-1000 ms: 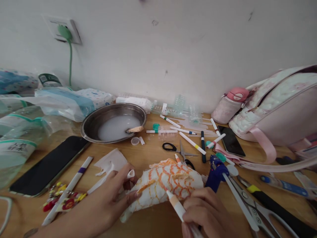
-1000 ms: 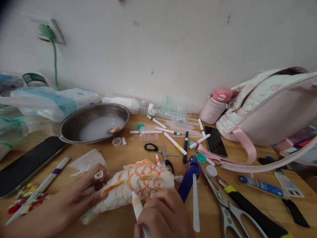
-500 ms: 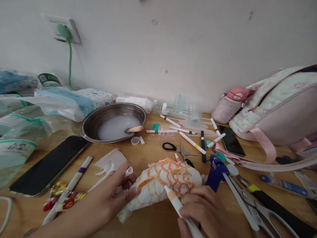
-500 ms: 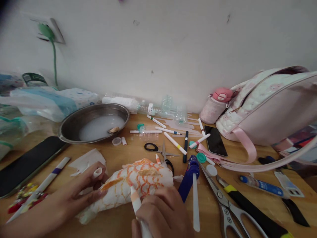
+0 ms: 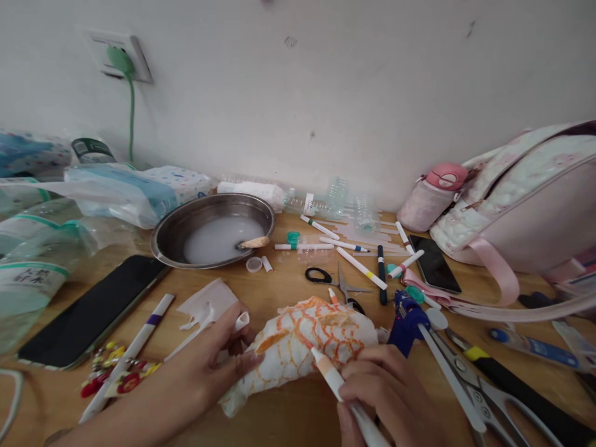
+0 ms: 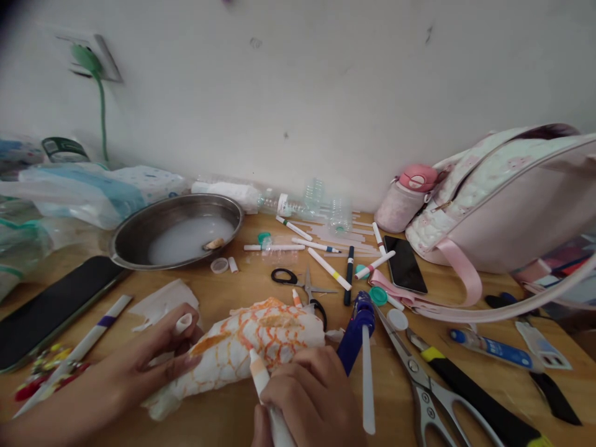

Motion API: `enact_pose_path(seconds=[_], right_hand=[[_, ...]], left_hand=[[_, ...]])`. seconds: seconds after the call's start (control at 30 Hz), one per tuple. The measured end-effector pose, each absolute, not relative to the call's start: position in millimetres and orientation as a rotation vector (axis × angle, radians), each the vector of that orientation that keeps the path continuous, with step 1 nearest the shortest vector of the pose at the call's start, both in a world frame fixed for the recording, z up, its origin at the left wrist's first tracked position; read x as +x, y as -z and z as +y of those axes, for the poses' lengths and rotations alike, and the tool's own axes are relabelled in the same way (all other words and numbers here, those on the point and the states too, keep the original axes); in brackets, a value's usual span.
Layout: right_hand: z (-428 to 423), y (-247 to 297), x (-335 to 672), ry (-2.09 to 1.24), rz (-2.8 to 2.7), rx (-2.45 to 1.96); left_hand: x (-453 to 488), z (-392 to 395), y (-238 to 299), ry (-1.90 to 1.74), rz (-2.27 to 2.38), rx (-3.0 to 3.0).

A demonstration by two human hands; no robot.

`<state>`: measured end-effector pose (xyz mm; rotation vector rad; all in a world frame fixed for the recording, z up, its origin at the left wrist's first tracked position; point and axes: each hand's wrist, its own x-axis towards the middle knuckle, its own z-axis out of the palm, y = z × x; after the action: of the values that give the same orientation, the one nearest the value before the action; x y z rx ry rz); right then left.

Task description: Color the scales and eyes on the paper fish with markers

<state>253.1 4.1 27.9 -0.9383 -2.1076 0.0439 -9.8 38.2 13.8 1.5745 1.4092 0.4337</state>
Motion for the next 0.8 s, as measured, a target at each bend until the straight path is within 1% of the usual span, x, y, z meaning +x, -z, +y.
enact_pose_path(seconds=[0.17, 0.33, 0.8], right_hand=[[3, -28, 253, -0.065, -2.051, -0.972], [4, -27, 254, -0.022, -2.118, -0.931], [4, -23, 241, 0.011, -2.118, -0.893]], left_hand=[[-9, 39, -14, -0.440, 1.388, 1.573], [-9, 38, -14, -0.448, 1.393, 1.564], [-3, 34, -30, -0.309, 1.474, 1.660]])
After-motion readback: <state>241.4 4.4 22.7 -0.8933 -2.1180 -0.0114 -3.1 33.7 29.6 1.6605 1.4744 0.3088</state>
